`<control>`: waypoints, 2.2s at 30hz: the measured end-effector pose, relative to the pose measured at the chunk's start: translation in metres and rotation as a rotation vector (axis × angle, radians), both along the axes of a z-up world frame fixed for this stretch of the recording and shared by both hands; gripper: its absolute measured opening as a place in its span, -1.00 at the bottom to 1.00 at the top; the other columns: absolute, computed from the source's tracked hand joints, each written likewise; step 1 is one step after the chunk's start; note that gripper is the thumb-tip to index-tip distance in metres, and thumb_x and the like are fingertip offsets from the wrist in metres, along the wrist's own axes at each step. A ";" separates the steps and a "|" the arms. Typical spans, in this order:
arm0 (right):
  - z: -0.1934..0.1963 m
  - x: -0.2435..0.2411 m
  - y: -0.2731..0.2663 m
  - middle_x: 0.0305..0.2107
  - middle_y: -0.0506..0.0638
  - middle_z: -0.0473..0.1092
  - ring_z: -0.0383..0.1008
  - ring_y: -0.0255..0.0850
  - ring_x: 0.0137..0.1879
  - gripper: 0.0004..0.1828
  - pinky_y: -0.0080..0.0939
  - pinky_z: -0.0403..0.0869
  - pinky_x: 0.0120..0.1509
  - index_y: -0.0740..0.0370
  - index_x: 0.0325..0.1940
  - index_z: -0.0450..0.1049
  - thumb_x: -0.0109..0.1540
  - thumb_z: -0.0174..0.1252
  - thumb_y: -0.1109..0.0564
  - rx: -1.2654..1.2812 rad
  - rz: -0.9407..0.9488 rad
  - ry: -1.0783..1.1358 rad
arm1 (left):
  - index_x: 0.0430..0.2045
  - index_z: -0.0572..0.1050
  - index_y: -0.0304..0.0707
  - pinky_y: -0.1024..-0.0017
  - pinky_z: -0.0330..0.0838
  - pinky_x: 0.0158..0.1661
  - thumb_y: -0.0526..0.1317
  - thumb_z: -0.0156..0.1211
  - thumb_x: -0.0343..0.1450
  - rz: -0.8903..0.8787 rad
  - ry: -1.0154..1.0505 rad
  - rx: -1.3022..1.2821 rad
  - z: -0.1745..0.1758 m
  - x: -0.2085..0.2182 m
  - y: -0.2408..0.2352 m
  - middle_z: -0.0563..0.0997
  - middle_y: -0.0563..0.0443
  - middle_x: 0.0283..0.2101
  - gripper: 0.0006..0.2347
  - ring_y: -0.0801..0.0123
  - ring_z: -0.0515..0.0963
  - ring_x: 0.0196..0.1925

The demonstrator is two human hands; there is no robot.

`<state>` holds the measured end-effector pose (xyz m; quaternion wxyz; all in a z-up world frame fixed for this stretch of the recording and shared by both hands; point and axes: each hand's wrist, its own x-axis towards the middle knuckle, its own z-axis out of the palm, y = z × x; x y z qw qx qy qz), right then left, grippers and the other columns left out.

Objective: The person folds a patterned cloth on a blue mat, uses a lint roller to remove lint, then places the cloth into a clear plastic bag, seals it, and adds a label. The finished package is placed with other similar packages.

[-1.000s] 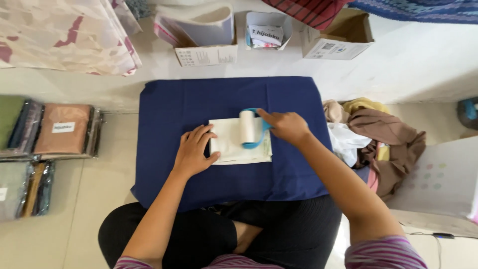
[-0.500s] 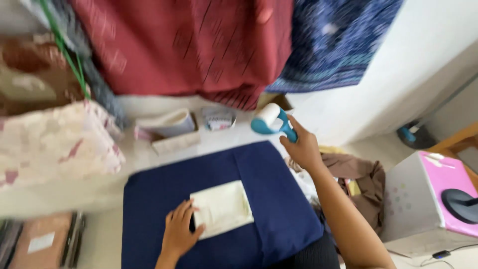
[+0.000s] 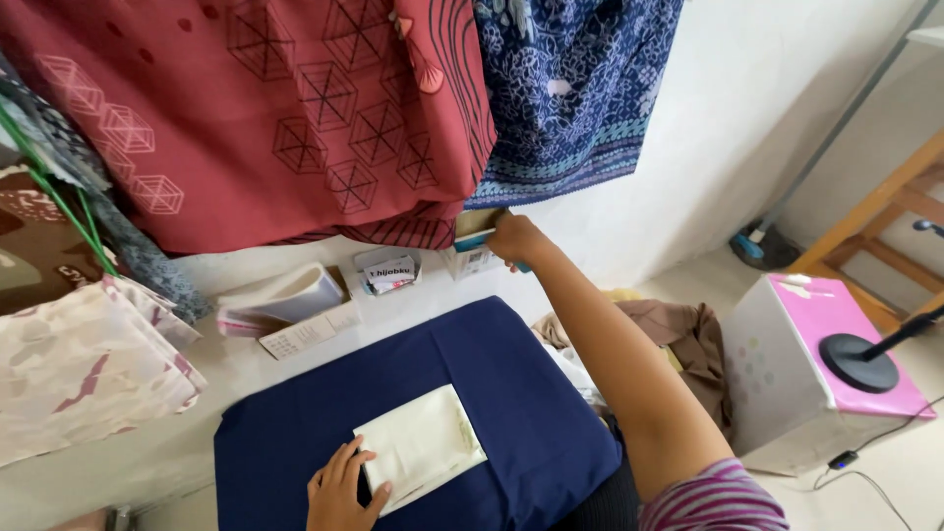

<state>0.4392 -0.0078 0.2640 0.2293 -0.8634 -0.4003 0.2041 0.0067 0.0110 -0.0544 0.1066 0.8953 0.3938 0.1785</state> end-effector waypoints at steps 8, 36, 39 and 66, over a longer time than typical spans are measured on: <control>-0.012 -0.018 -0.028 -0.12 0.27 0.43 0.47 0.31 -0.03 -0.53 0.28 0.45 -0.02 0.15 0.05 0.42 0.25 -0.02 -0.20 0.222 -0.071 -0.625 | -0.03 0.47 0.22 0.13 0.14 0.23 0.20 0.19 0.24 -0.056 -0.070 0.069 0.010 -0.002 0.000 0.34 0.32 0.38 -0.57 0.40 0.27 0.45; -0.238 -0.096 -0.050 -0.35 -0.01 0.58 0.55 -0.12 -0.21 -0.72 -0.15 0.43 -0.09 0.09 -0.18 0.52 0.09 0.42 0.08 0.266 0.520 0.292 | -0.22 0.49 -0.10 0.05 0.42 0.00 -0.11 0.38 0.31 -0.082 -0.173 -0.532 0.104 0.018 0.052 0.67 -0.14 -0.12 -0.74 -0.12 0.60 0.06; -0.169 -0.128 -0.073 -0.13 0.07 0.62 0.64 -0.04 -0.02 -0.72 -0.13 0.47 0.07 0.15 -0.25 0.34 0.15 0.35 0.27 0.558 0.626 0.254 | -0.26 0.41 -0.18 0.06 0.44 -0.03 -0.25 0.37 0.31 -0.223 -0.385 -0.348 0.163 0.006 0.027 0.65 -0.21 -0.21 -0.75 -0.14 0.62 -0.01; -0.275 -0.207 -0.077 0.52 0.03 -0.02 -0.10 -0.03 0.62 -0.26 0.37 -0.05 0.56 0.11 0.60 0.00 0.41 -0.24 -0.27 0.092 0.548 -0.493 | 0.39 0.21 0.08 -0.11 -0.06 0.38 0.05 -0.04 0.47 0.012 0.054 -0.023 0.038 0.055 -0.031 0.17 0.05 0.50 -0.47 0.03 0.03 0.54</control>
